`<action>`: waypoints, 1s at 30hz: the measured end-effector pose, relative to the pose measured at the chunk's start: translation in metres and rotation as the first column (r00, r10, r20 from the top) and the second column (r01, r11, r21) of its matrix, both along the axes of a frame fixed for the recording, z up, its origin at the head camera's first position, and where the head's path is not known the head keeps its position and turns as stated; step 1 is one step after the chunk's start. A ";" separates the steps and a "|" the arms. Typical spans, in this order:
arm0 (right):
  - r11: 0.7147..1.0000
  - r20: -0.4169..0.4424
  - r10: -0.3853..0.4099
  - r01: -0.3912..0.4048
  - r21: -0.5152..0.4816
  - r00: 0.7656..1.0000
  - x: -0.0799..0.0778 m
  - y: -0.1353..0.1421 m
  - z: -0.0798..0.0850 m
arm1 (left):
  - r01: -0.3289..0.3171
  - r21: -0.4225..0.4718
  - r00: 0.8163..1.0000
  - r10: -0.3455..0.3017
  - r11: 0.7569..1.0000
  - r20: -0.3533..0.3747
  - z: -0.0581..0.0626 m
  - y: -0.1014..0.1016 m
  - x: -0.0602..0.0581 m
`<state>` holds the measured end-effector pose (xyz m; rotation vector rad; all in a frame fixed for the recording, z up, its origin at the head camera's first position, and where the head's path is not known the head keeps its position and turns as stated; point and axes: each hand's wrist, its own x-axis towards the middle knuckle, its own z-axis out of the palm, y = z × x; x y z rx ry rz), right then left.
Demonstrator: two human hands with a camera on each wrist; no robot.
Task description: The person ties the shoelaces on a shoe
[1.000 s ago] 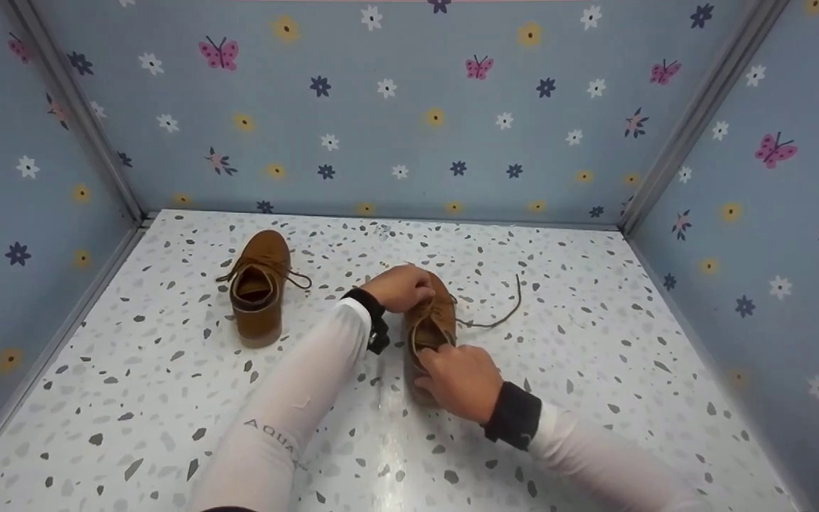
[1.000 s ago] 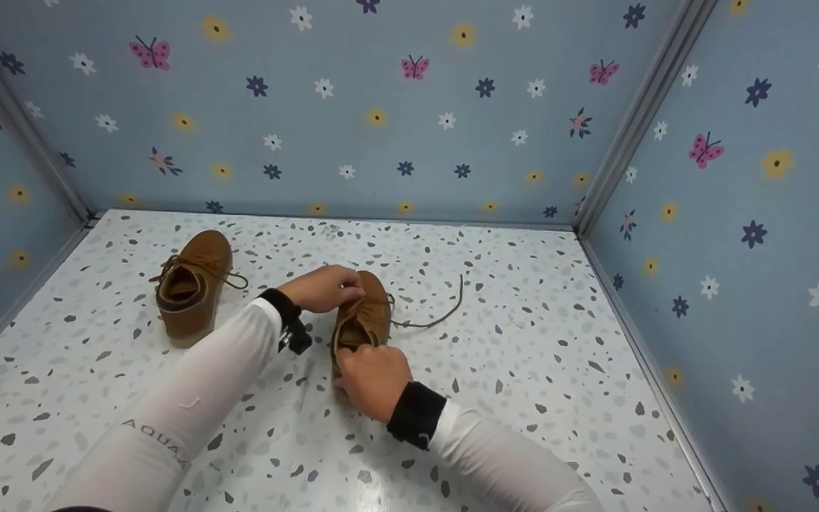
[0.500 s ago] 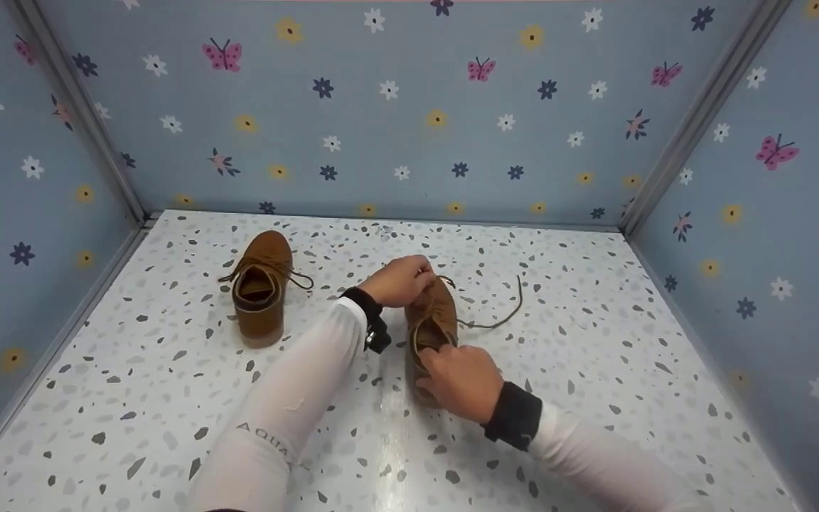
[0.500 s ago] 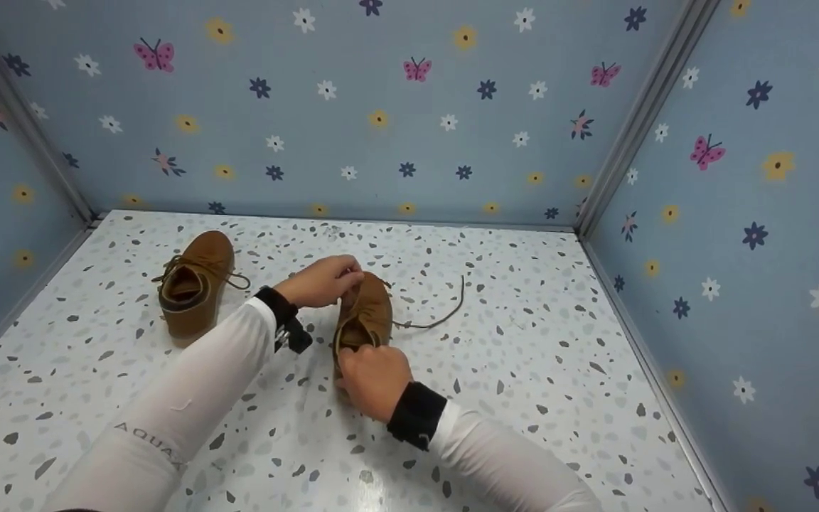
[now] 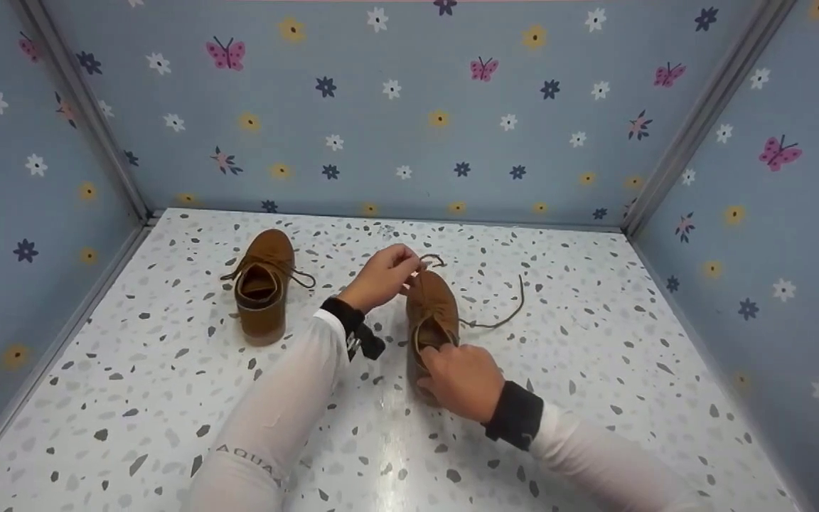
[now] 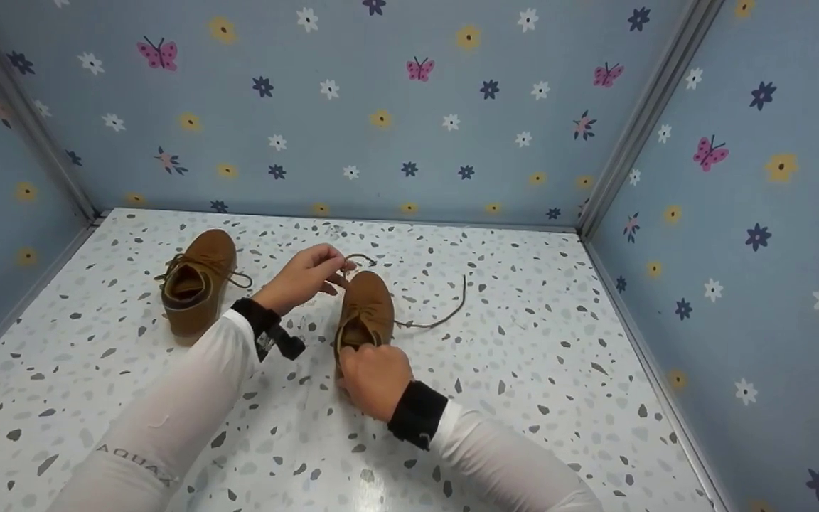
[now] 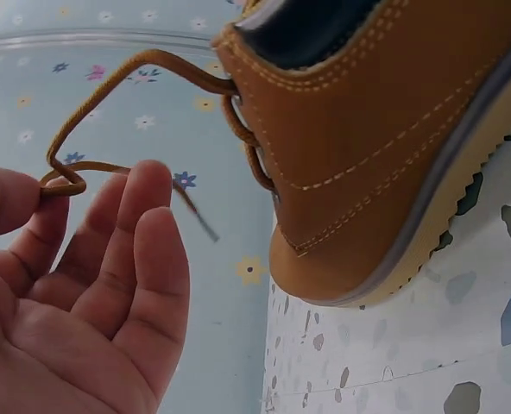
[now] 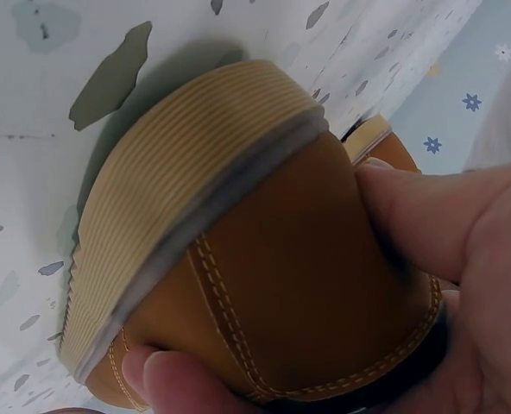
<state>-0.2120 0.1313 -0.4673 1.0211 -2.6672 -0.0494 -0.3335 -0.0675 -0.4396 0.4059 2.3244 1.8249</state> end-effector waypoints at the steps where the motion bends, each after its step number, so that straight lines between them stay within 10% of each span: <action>1: 1.000 0.006 -0.002 0.002 0.000 1.000 0.000 0.000 0.000 | -0.014 0.031 1.000 0.014 0.999 0.011 -0.001 -0.002 0.000; 8: 1.000 -0.002 -0.001 0.001 -0.003 1.000 0.000 0.001 -0.001 | -0.135 0.303 0.985 0.094 0.943 0.147 -0.015 -0.011 0.005; 18: 1.000 0.004 -0.002 0.002 0.001 1.000 -0.001 0.000 -0.001 | -0.337 0.575 0.912 0.107 0.745 0.397 -0.029 -0.017 0.004; 30: 1.000 0.016 -0.008 0.008 -0.004 1.000 -0.001 0.000 -0.001 | -0.384 0.493 0.921 0.283 0.781 0.269 -0.029 -0.018 0.002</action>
